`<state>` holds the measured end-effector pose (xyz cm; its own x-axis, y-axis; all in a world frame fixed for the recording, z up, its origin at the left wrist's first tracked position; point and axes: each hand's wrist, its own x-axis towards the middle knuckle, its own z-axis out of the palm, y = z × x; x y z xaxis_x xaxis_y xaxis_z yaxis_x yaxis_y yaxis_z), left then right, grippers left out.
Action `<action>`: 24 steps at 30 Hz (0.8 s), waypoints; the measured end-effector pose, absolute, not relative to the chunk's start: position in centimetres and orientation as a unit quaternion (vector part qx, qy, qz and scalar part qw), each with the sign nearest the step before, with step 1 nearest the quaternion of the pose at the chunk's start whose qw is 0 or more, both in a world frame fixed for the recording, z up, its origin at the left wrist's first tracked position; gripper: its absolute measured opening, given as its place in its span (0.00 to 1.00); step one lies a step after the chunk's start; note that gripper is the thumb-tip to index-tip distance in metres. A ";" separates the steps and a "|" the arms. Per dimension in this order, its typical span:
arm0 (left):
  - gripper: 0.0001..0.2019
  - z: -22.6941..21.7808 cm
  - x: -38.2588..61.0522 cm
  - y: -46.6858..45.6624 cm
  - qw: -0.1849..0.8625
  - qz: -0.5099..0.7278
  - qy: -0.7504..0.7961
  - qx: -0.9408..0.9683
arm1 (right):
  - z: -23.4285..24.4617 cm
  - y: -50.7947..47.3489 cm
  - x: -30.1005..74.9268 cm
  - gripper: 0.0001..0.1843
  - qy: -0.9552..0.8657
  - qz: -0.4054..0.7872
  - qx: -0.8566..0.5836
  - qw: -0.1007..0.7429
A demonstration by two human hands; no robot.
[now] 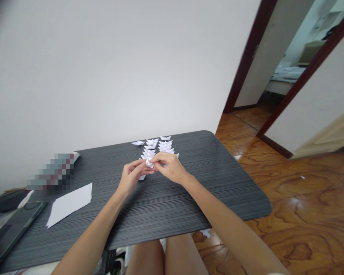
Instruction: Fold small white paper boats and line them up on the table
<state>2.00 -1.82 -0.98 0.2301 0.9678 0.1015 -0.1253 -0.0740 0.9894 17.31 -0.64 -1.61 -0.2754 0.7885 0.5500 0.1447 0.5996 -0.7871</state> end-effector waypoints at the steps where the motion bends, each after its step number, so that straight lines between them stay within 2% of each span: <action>1: 0.15 -1.0 2.0 -1.8 0.558 0.484 0.392 0.548 | -1.6 -0.7 17.4 0.08 -0.745 0.300 -0.317 0.504; 5: 0.17 -1.1 2.0 -1.7 0.538 0.478 0.413 0.558 | -1.3 -0.8 17.5 0.07 -0.768 0.272 -0.307 0.491; 7: 0.17 -1.1 2.0 -1.7 0.539 0.475 0.409 0.563 | -1.3 -0.9 17.4 0.06 -0.744 0.314 -0.315 0.499; 11: 0.16 -1.3 2.0 -1.7 0.527 0.477 0.405 0.576 | -1.5 -0.6 17.2 0.11 -0.681 0.400 -0.367 0.492; 15: 0.15 -1.5 2.1 -1.7 0.517 0.449 0.420 0.596 | -2.1 -0.2 17.2 0.09 -0.696 0.392 -0.391 0.458; 24: 0.14 -1.4 1.9 -1.5 0.560 0.407 0.399 0.602 | -2.6 -0.1 16.8 0.08 -0.649 0.449 -0.385 0.478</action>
<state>1.85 -1.49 -1.39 0.3503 0.9357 0.0428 0.0248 -0.0550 0.9982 16.85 -0.05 -2.56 -0.2468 0.9292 0.2751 0.0701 0.3003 -0.9513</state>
